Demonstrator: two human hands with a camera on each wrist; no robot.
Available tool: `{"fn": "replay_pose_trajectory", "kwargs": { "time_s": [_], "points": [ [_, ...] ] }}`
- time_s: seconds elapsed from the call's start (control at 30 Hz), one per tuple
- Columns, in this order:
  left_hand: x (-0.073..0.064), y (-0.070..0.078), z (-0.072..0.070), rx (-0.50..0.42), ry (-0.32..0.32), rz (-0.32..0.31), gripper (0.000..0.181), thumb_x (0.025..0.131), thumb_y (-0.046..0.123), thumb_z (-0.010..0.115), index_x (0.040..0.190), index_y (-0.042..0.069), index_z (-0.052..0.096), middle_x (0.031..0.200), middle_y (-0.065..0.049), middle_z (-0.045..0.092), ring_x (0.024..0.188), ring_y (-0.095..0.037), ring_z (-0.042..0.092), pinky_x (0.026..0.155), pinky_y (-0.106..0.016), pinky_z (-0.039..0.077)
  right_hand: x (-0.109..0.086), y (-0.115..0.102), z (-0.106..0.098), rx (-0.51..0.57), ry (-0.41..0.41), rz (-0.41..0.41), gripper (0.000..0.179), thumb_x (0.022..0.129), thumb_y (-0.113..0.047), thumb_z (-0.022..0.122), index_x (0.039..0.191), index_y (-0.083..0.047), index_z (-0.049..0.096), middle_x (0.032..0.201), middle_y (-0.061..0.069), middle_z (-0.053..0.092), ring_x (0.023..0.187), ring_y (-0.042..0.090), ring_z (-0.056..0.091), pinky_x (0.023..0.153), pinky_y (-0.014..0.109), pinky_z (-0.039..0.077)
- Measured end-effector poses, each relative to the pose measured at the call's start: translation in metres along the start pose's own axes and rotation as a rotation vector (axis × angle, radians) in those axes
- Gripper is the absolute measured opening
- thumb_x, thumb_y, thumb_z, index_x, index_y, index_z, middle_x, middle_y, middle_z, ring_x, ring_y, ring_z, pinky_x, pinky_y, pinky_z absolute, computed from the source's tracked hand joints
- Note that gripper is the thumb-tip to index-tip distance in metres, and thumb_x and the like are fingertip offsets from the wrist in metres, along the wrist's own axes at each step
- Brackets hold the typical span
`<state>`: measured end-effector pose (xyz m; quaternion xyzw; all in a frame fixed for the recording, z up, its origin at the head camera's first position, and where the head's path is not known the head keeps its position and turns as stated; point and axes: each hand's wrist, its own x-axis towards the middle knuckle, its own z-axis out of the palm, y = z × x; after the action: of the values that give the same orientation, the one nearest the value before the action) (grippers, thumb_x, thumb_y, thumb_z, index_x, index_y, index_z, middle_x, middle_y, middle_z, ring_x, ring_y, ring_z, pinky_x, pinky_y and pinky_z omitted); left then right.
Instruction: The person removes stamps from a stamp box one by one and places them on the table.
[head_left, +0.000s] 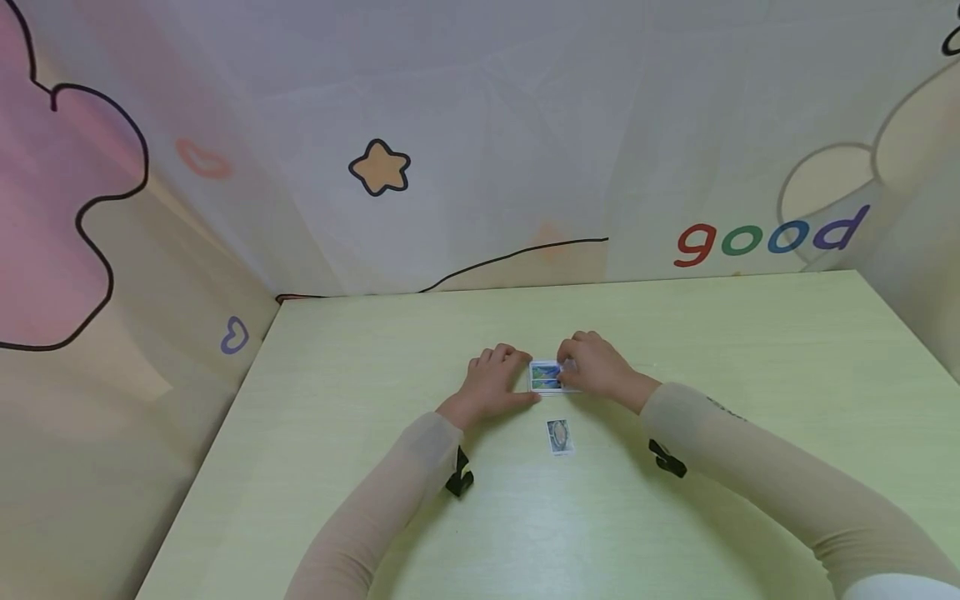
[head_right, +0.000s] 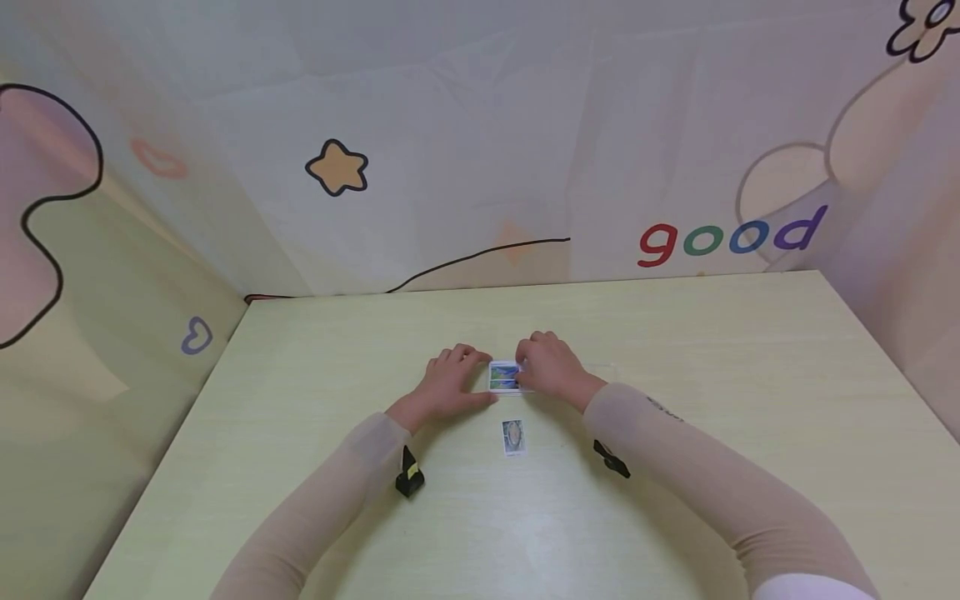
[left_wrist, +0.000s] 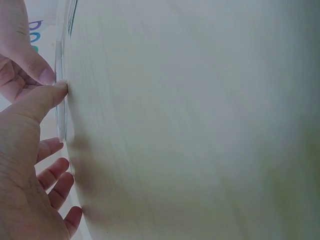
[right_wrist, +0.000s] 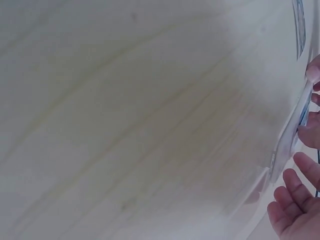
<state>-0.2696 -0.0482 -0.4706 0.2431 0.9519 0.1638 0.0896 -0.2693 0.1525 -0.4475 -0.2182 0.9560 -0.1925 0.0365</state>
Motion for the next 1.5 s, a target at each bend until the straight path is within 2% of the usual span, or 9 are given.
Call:
{"fn": "replay_pose_trajectory", "kwargs": {
  "time_s": [0.3,0.5,0.77,0.97,1.33,1.5],
  "points": [
    [0.0001,-0.0006,0.0007,0.003,0.000,0.004,0.063,0.087,0.049,0.062,0.139,0.018,0.046,0.139,-0.007,0.042,0.125,-0.028,0.040,0.102,-0.045,0.031,0.0006,-0.0017,-0.0013,0.033,-0.006,0.004,0.021,0.082,-0.013,0.071,0.097,-0.001,0.064,0.099,0.014,0.064,0.098,0.032,0.055,0.090,0.047,0.044],
    [-0.0002,-0.0014,0.0016,0.008,0.009,0.009,0.063,0.086,0.050,0.063,0.139,0.019,0.045,0.139,-0.007,0.042,0.125,-0.027,0.040,0.102,-0.045,0.031,0.0008,-0.0023,-0.0021,0.093,-0.012,0.001,0.022,0.082,-0.010,0.071,0.098,0.002,0.063,0.100,0.016,0.065,0.100,0.033,0.057,0.092,0.048,0.044],
    [0.0009,-0.0013,0.0015,0.012,0.001,0.003,0.064,0.086,0.050,0.063,0.139,0.019,0.045,0.139,-0.007,0.042,0.124,-0.027,0.040,0.102,-0.045,0.032,0.0012,-0.0028,-0.0011,0.074,0.002,-0.001,0.038,0.080,-0.010,0.072,0.114,0.003,0.058,0.095,0.014,0.063,0.087,0.028,0.056,0.081,0.043,0.046],
    [0.0010,-0.0015,0.0022,0.008,-0.001,-0.003,0.064,0.086,0.050,0.063,0.139,0.019,0.045,0.139,-0.007,0.041,0.125,-0.027,0.040,0.102,-0.045,0.031,0.0013,-0.0019,-0.0002,0.012,0.012,-0.042,0.025,0.079,-0.009,0.072,0.102,-0.002,0.067,0.094,0.012,0.064,0.089,0.028,0.056,0.082,0.043,0.046],
    [-0.0002,-0.0003,0.0022,0.002,-0.001,-0.003,0.063,0.087,0.049,0.063,0.139,0.019,0.045,0.139,-0.007,0.041,0.125,-0.027,0.039,0.103,-0.046,0.031,0.0000,-0.0022,-0.0009,-0.002,0.042,-0.045,0.015,0.081,-0.013,0.073,0.091,-0.003,0.069,0.089,0.009,0.067,0.085,0.026,0.058,0.078,0.043,0.048],
    [-0.0007,0.0009,0.0008,0.002,0.010,-0.002,0.062,0.086,0.049,0.063,0.138,0.019,0.046,0.139,-0.007,0.042,0.124,-0.027,0.039,0.102,-0.046,0.031,-0.0012,-0.0021,-0.0051,0.002,0.026,-0.023,0.008,0.084,-0.012,0.069,0.087,-0.004,0.069,0.085,0.007,0.067,0.081,0.023,0.058,0.077,0.041,0.048]
  ]
}}
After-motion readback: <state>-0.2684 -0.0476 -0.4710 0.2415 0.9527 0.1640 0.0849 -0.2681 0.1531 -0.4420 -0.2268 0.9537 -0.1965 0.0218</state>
